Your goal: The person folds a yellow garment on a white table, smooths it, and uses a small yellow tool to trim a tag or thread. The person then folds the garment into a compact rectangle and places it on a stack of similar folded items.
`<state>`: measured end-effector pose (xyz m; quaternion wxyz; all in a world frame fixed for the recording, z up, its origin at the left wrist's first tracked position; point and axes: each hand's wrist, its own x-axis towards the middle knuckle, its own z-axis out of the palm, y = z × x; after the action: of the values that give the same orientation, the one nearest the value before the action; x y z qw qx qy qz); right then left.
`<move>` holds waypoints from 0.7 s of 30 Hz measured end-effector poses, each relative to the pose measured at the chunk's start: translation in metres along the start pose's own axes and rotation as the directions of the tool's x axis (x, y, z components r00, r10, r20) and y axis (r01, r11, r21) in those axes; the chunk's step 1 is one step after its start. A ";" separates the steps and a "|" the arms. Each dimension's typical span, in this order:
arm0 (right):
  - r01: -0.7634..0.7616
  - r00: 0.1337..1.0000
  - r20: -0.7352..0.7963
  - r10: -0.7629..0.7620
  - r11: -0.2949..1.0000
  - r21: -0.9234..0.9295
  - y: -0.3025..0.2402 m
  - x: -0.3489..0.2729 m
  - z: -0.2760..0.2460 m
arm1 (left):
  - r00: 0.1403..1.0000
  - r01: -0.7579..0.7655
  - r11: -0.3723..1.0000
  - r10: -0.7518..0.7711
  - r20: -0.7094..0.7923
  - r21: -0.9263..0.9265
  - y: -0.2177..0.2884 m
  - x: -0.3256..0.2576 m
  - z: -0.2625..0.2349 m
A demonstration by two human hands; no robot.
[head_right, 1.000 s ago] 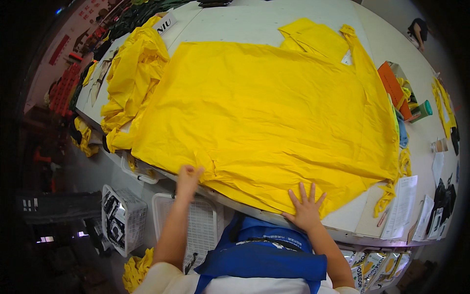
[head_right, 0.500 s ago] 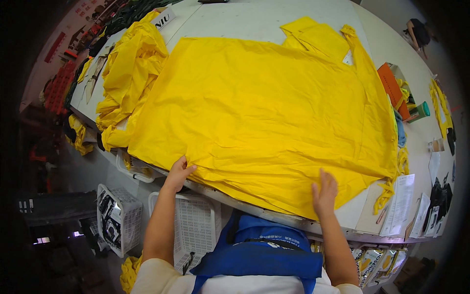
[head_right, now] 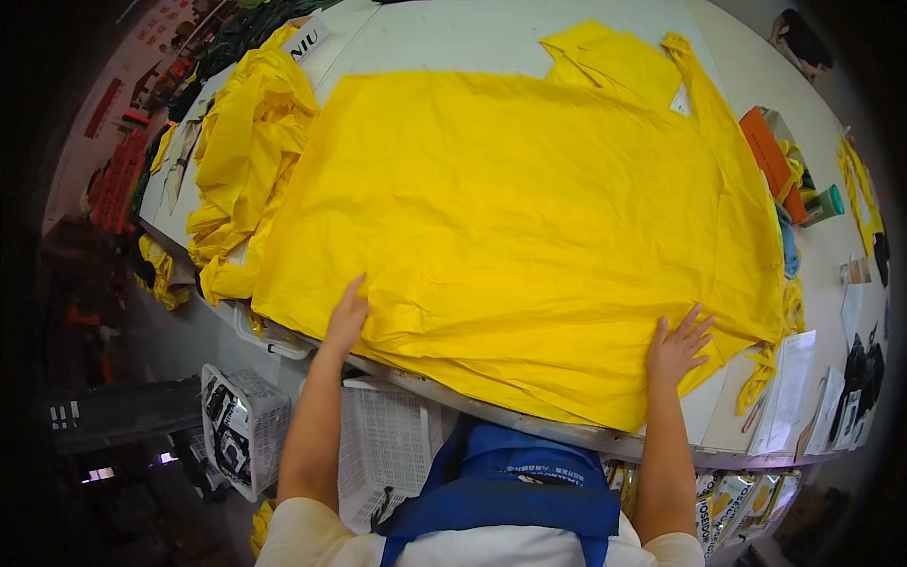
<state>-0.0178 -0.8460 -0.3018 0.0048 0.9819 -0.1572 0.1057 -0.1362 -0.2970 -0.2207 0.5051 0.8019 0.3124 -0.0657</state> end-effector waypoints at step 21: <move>0.597 0.745 0.112 -0.658 0.732 0.328 0.114 -0.109 -0.098 | 0.484 0.241 0.895 -0.447 -0.752 -0.376 -0.085 0.006 -0.097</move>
<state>-0.1747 -0.9171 -0.2312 -0.1114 0.9729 0.2022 0.0086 -0.2002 -0.1870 -0.2417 0.3613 0.5970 0.6710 0.2505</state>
